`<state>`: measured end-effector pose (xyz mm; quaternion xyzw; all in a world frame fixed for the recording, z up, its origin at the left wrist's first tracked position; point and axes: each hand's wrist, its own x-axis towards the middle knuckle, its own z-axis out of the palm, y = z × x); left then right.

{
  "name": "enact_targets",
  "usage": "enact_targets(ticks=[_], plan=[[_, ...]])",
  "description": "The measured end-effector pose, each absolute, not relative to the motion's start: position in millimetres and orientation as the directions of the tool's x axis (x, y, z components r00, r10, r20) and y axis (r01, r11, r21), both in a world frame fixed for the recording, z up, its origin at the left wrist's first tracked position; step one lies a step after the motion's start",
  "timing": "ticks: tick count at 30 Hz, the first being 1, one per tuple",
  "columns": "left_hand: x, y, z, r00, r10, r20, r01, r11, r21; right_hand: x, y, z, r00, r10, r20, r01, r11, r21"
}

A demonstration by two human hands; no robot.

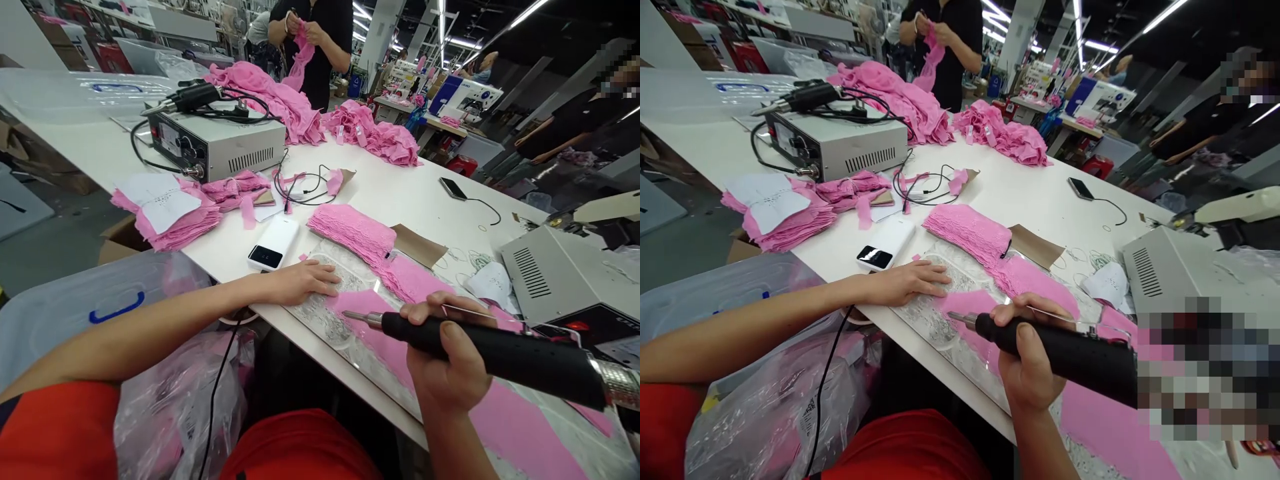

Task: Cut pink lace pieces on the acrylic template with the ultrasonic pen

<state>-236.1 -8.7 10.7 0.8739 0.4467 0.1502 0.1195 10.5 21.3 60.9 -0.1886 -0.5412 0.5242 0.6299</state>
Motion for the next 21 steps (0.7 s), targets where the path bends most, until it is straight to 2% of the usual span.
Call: enact_targets(ticks=[15,21], plan=[[-237,-12,11,0.535,0.809,0.245,0.681,-0.584,0.441,-9,19,55,-0.127,0.855,0.502,-0.443,0.404,-0.8],[-237,-10,9,0.55,0.802,0.234,0.678,-0.592,0.437,-11,19,55,-0.124,0.859,0.497,-0.439,0.402,-0.804]])
